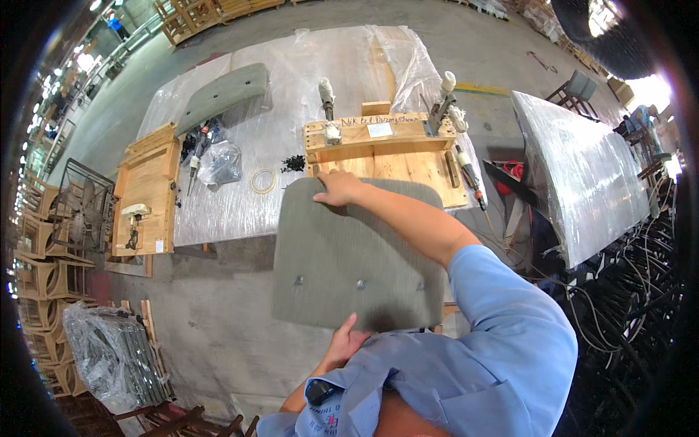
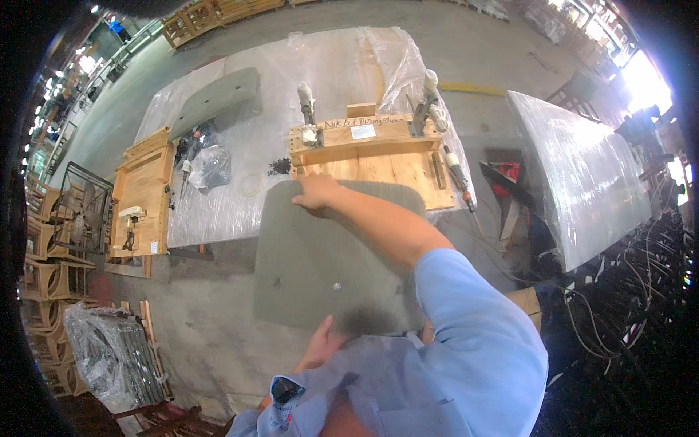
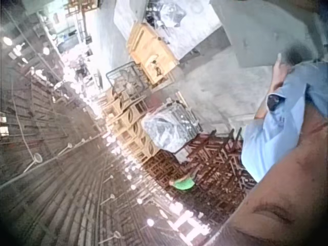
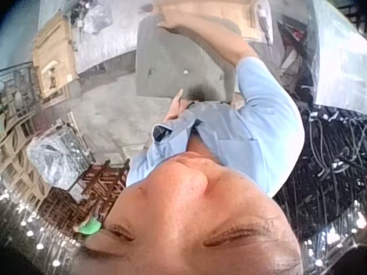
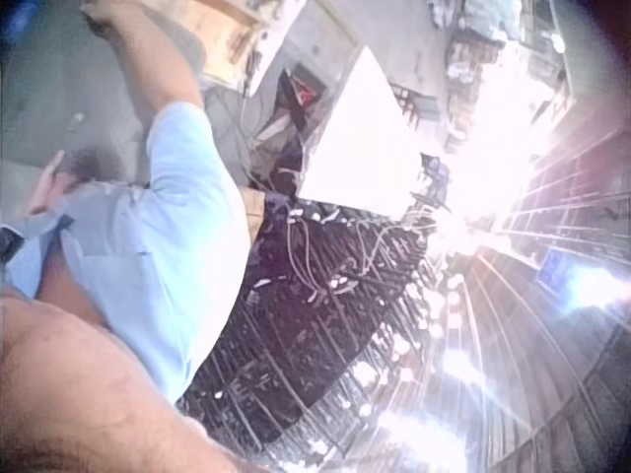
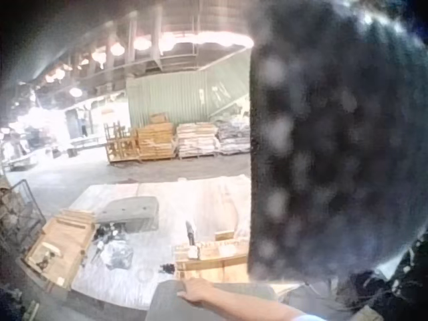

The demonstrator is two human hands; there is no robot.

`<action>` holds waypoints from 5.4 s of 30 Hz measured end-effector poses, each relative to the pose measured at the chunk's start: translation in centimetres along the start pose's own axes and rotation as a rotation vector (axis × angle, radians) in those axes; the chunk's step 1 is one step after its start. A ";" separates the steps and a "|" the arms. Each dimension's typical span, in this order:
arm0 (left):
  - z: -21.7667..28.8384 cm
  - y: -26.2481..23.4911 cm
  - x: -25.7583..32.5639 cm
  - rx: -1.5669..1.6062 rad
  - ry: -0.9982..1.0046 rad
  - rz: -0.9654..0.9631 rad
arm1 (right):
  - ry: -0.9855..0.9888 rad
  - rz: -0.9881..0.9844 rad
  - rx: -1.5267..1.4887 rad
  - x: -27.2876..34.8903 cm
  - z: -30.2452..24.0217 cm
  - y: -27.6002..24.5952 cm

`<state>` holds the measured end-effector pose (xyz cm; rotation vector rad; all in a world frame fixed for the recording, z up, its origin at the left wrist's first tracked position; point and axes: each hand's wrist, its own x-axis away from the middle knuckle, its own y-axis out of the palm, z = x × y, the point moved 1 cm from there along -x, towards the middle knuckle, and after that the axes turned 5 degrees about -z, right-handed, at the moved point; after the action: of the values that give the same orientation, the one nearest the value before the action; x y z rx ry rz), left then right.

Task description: The person assembles a dining chair by attaching a cushioned seat to a wooden frame using a power drill and screws. The person then attaches the backrest to the seat and applies felt pads to the chair legs.

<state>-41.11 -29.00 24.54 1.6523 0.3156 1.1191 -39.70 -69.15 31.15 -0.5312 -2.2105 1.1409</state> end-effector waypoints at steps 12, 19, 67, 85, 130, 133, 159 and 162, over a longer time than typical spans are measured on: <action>5.0 10.9 -17.9 0.019 0.341 -0.162 | 0.823 0.615 -0.321 31.6 14.2 7.2; 4.4 9.3 -23.5 -0.026 0.005 -0.176 | 0.864 0.885 -1.569 29.8 19.2 6.3; 23.3 1.9 -20.3 -0.774 0.156 0.544 | 1.574 0.869 -0.559 52.3 8.3 36.0; 5.7 -8.8 1.0 -1.892 -0.451 0.544 | 1.211 0.050 -1.225 55.4 8.9 60.4; -12.7 3.8 5.0 -1.899 0.381 0.308 | 0.581 0.515 -0.330 68.9 4.4 22.3; -12.2 5.4 6.6 -1.865 0.388 0.392 | 0.961 1.273 -0.252 71.2 3.4 32.5; 15.6 12.3 0.2 -0.956 0.431 0.563 | 0.233 0.457 -1.656 41.5 16.2 3.4; 18.4 12.7 -3.3 -0.900 0.375 0.555 | 0.317 0.410 -1.607 39.0 18.5 -0.1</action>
<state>-32.24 -47.57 33.87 0.7212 -0.4086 1.6624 -81.06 -57.37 35.17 -1.6417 -2.3133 -0.8335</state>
